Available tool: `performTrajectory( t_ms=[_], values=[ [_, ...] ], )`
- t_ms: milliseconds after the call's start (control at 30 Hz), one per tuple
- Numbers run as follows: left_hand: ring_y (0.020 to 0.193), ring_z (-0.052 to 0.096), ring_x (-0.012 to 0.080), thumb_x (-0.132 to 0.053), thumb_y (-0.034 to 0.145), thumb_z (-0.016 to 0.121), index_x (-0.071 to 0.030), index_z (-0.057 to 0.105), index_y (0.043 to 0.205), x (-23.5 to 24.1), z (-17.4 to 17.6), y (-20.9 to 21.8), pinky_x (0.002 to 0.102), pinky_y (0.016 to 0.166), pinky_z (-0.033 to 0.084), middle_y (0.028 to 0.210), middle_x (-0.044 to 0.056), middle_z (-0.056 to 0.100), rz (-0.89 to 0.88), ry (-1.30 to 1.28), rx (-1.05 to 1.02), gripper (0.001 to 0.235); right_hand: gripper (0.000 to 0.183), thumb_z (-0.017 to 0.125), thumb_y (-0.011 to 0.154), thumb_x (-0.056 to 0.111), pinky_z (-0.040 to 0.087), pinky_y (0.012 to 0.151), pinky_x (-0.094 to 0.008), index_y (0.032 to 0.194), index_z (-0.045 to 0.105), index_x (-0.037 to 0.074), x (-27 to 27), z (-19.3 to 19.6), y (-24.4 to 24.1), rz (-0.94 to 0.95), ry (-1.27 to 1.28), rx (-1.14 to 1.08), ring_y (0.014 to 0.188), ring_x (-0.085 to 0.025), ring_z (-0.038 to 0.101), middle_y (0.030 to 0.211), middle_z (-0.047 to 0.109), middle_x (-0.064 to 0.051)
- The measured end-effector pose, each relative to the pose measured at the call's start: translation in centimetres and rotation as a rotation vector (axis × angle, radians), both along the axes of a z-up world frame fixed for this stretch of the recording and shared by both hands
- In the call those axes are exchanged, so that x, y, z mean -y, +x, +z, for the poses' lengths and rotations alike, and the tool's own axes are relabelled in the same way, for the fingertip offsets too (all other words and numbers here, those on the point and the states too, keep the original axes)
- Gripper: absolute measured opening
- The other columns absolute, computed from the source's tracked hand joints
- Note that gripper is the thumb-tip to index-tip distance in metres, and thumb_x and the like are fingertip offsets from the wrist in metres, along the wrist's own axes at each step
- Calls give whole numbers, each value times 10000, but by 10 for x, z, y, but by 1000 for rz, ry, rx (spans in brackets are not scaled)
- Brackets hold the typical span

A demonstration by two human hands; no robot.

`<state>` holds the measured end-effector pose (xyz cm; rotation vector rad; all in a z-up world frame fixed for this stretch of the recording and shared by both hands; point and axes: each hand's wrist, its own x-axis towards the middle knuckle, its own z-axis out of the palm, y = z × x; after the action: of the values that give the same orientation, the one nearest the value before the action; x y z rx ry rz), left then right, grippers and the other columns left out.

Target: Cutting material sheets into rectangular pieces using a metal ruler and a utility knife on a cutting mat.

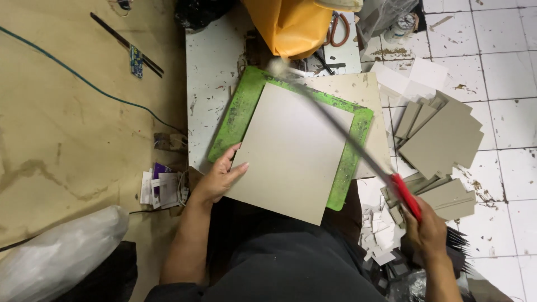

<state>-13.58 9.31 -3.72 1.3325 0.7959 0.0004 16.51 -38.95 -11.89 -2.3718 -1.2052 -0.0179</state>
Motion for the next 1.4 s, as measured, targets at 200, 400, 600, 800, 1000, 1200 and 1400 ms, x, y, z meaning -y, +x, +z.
performTrajectory(
  t_ms=[200,400,600,800,1000,1200,1400],
  values=[
    [1594,90,167,-314,925,656,-161,230,1619,2,-8,5,346,1237,157,1726,116,144,18,4,-19,829,401,363,1214,255,445,465,-362,1409,518,-59,-7,28,-41,-533,176,-292,577,-199,513,813,572,-82],
    [1559,233,178,-295,934,651,-125,257,1601,6,-17,3,340,1227,224,1692,97,260,34,32,34,793,416,373,1174,233,575,614,-487,1485,437,-35,-151,139,5,-566,-37,-437,792,-316,615,1096,626,-211],
    [739,684,143,-117,955,729,-109,542,1416,-5,-77,-14,353,717,624,917,68,732,165,-6,289,497,489,417,1143,367,472,867,-670,1338,535,-66,-261,97,73,-267,-66,-158,998,-617,653,1007,656,-426],
    [738,696,149,-120,951,736,-106,535,1425,-3,-72,-14,354,727,627,925,69,735,188,-25,269,515,473,454,1117,410,491,893,-658,1382,481,19,-334,36,142,-287,-118,-98,1046,-568,665,1075,643,-327],
    [715,699,145,-125,956,724,-115,545,1411,-3,-84,-18,343,696,628,877,59,723,201,-37,270,489,548,518,1101,458,516,844,-648,1398,490,-2,-341,12,161,-238,-106,-16,1006,-558,673,1067,617,-284],
    [707,714,142,-115,964,712,-134,553,1394,5,-68,-13,335,683,635,861,50,725,210,-83,276,459,367,478,1085,186,549,777,-604,1391,549,-5,-337,11,158,-121,-59,96,1001,-515,619,1040,528,-219],
    [1293,526,120,-157,938,691,-73,437,1468,15,-46,-3,280,1132,382,1447,72,582,177,16,225,594,408,601,1045,299,440,1010,-545,1248,701,-40,-342,9,211,97,46,-160,1175,-461,553,1293,522,-284]
  ],
)
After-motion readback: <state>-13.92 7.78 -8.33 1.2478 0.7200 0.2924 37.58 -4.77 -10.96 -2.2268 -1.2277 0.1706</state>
